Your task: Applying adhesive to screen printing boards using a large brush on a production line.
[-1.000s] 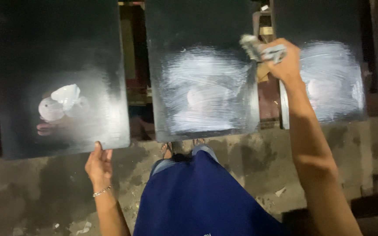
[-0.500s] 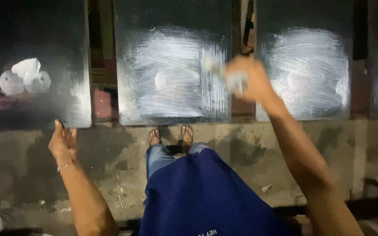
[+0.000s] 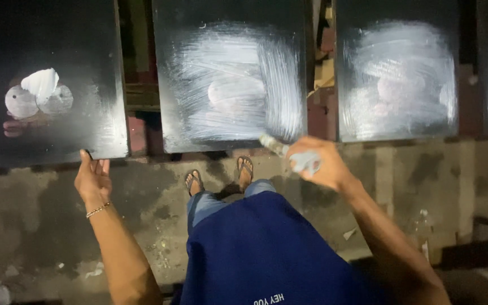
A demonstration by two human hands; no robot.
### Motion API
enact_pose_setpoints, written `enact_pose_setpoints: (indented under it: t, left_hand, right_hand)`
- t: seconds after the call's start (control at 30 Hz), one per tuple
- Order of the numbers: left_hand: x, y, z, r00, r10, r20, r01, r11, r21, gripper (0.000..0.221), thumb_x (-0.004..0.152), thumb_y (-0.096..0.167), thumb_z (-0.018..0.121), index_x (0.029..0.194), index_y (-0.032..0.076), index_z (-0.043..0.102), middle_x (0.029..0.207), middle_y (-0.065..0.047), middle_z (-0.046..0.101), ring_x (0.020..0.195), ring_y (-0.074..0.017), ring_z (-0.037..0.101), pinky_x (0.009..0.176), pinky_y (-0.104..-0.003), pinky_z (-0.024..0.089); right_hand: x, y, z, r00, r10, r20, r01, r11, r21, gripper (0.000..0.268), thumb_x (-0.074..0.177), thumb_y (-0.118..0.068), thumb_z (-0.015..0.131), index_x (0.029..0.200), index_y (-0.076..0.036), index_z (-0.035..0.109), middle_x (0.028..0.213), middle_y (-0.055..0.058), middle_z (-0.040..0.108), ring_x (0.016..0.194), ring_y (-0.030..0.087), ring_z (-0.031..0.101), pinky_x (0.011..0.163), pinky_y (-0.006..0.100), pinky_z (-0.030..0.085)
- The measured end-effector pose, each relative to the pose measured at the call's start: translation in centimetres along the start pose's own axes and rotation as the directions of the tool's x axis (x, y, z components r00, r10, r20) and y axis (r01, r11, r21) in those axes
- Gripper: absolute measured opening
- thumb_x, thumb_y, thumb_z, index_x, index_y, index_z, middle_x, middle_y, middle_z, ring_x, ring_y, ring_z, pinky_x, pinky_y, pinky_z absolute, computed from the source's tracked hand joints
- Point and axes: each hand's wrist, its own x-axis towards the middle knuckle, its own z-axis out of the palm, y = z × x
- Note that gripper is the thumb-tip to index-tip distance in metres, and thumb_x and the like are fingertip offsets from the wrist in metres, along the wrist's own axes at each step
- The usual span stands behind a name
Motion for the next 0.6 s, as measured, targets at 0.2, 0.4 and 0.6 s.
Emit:
enact_pose_setpoints:
  t: [0.2, 0.4, 0.6]
  left_hand:
    - [-0.5, 2.1, -0.1, 0.987, -0.113, 0.118, 0.115, 0.993, -0.017, 0.049, 0.099, 0.027, 0.079, 0.130, -0.006, 0.061, 0.122, -0.021, 0.071, 0.122, -0.0339, 0.070, 0.107, -0.042, 0.063]
    - [-1.2, 4.4, -0.6, 0.969, -0.170, 0.179, 0.149, 0.981, 0.126, 0.044, 0.102, 0.023, 0.071, 0.133, -0.005, 0.059, 0.127, -0.025, 0.068, 0.120, -0.0351, 0.069, 0.100, -0.045, 0.062]
    - [1.1, 2.6, -0.9, 0.957, -0.179, 0.227, 0.158, 0.981, 0.109, 0.046, 0.098, 0.021, 0.078, 0.122, -0.014, 0.060, 0.120, -0.032, 0.067, 0.117, -0.0416, 0.068, 0.098, -0.046, 0.061]
  right_hand:
    - [5.2, 0.9, 4.0, 0.705, 0.277, -0.653, -0.429, 0.900, -0.081, 0.034, 0.076, -0.023, 0.087, 0.100, -0.004, 0.074, 0.082, 0.017, 0.070, 0.068, 0.032, 0.069, 0.057, 0.039, 0.055]
    - [14.4, -8.8, 15.9, 0.539, 0.381, -0.751, -0.581, 0.814, -0.005, 0.025, 0.072, -0.023, 0.079, 0.077, -0.002, 0.067, 0.067, 0.024, 0.067, 0.072, 0.046, 0.073, 0.060, 0.050, 0.057]
    - [19.8, -14.1, 18.1, 0.589, 0.516, -0.622, -0.297, 0.854, 0.427, 0.027, 0.070, -0.025, 0.084, 0.083, -0.004, 0.076, 0.076, 0.019, 0.074, 0.080, 0.034, 0.076, 0.070, 0.044, 0.057]
